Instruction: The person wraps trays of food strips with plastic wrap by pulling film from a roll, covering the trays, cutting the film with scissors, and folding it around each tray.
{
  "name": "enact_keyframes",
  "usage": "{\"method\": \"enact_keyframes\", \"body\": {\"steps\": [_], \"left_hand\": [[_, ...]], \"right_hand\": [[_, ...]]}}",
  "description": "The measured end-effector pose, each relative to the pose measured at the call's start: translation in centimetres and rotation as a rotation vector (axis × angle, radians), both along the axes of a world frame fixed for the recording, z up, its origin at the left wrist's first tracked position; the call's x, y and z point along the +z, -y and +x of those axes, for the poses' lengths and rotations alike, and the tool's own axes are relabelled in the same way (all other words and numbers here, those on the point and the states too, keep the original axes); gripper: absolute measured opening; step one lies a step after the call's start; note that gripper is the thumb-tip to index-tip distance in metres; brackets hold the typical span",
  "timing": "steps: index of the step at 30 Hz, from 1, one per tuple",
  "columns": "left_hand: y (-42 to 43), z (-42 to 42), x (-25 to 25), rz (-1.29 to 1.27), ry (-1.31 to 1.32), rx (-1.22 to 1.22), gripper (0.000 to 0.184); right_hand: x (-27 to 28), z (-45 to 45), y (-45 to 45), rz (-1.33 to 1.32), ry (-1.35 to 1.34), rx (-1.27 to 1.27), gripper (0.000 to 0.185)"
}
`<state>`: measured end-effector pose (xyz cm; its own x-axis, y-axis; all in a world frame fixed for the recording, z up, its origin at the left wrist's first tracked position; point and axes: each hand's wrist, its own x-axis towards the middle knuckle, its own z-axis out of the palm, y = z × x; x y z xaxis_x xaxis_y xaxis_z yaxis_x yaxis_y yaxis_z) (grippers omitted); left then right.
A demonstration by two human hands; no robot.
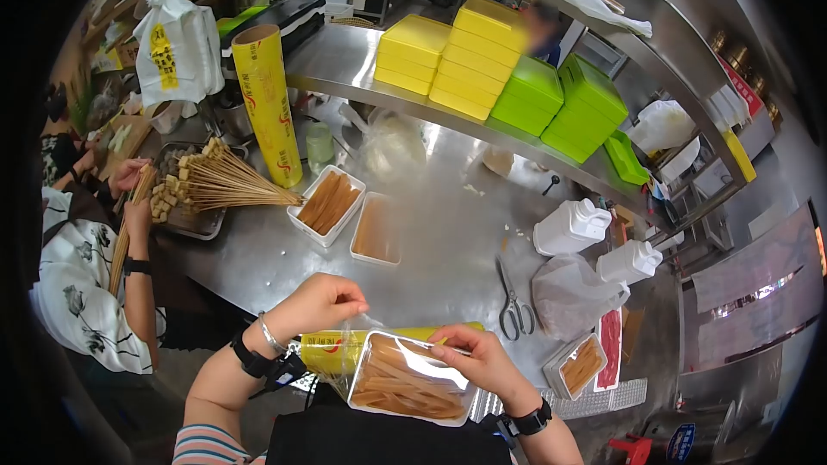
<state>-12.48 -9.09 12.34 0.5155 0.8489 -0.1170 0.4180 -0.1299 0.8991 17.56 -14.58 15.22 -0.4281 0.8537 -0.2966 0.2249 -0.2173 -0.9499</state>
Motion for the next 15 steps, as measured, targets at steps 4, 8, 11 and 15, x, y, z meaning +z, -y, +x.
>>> {"method": "enact_keyframes", "body": {"steps": [4, 8, 11, 15], "left_hand": [[-0.7, 0.1, -2.9, -0.241, 0.182, 0.179, 0.018], [-0.9, 0.4, -5.5, -0.522, 0.275, 0.359, 0.017], [0.2, 1.0, -6.3, -0.644, 0.521, 0.52, 0.016], [2.2, 1.1, -6.9, -0.747, 0.723, 0.572, 0.018]], "right_hand": [[0.0, 0.0, 0.2, -0.011, -0.03, -0.03, 0.022], [0.9, -0.3, 0.3, -0.003, 0.055, -0.027, 0.021], [-0.2, 0.0, 0.4, -0.017, -0.002, -0.062, 0.021], [0.0, 0.0, 0.3, 0.001, 0.044, -0.075, 0.022]]}}
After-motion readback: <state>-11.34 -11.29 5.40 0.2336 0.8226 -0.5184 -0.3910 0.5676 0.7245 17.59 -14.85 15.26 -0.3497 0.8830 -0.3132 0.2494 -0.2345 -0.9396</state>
